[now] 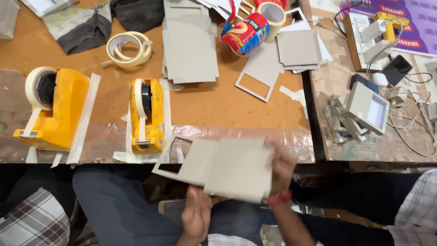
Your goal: The person assembles small photo frames by applying adhesive tape to the edges of frame pieces and pressing them together. They repeatedly pick up frame components, apply tape, and join the parts, then place the assembled frames into a stack on the table.
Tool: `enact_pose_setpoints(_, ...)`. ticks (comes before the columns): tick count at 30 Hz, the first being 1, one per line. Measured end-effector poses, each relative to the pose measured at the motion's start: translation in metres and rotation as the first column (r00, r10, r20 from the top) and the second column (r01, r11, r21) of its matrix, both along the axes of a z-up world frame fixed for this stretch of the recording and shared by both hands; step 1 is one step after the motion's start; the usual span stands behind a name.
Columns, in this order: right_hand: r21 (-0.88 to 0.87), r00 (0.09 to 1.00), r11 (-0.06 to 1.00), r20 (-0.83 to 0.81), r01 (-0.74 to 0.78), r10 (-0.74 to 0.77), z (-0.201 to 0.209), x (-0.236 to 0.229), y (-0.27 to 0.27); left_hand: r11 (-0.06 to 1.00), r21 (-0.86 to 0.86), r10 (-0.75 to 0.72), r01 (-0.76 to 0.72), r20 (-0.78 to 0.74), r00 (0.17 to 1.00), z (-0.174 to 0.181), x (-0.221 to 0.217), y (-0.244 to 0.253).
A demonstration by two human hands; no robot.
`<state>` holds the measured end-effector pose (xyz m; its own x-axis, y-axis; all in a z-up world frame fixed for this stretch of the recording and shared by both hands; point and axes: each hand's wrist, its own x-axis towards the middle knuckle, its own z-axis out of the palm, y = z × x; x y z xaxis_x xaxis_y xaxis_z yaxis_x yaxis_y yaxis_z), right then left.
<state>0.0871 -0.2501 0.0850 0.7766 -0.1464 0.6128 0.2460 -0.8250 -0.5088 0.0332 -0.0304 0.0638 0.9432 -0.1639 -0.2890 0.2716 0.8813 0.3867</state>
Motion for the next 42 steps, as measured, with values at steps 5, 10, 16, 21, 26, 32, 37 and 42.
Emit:
enact_pose_setpoints(5, 0.097, 0.943, 0.953, 0.203, -0.287, 0.264, -0.032, -0.079, 0.011, 0.917, 0.380, -0.110, 0.123, -0.057, 0.992, 0.020, 0.025, 0.001)
enact_pose_setpoints(10, 0.630, 0.949, 0.710, 0.188, -0.316, 0.255, 0.006, -0.071, 0.023, 0.731, 0.602, -0.468, 0.321, 0.101, 0.878, 0.038, 0.056, 0.034)
enact_pose_setpoints(16, 0.857, 0.838, 0.490, -0.146, -0.158, 0.526, 0.021, -0.041, 0.037, 0.516, 0.843, -0.487, 0.154, 0.141, 0.862, 0.035, 0.071, 0.045)
enact_pose_setpoints(21, 0.862, 0.885, 0.486, -0.109, -0.143, 0.452, 0.013, -0.024, 0.052, 0.703, 0.699, -0.037, -0.129, 0.217, 0.976, 0.019, 0.055, 0.040)
enact_pose_setpoints(26, 0.914, 0.844, 0.347, -0.009, -0.211, 0.537, 0.015, -0.024, 0.051, 0.789, 0.615, -0.197, -0.015, 0.275, 0.941, 0.020, 0.044, 0.062)
enact_pose_setpoints(32, 0.499, 0.773, 0.614, 0.211, -0.611, 0.598, 0.053, 0.003, 0.034, 0.545, 0.736, -0.279, -0.402, 0.611, 0.741, 0.064, 0.053, 0.068)
enact_pose_setpoints(37, 0.687, 0.817, 0.552, 0.107, -0.473, 0.567, 0.046, 0.004, 0.034, 0.663, 0.646, -0.095, -0.379, 0.574, 0.813, 0.058, 0.055, 0.048)
enact_pose_setpoints(42, 0.992, 0.796, 0.040, 0.071, -0.119, 0.602, 0.020, -0.018, 0.044, 0.802, 0.589, -0.046, -0.097, 0.222, 0.974, 0.021, 0.035, 0.042)
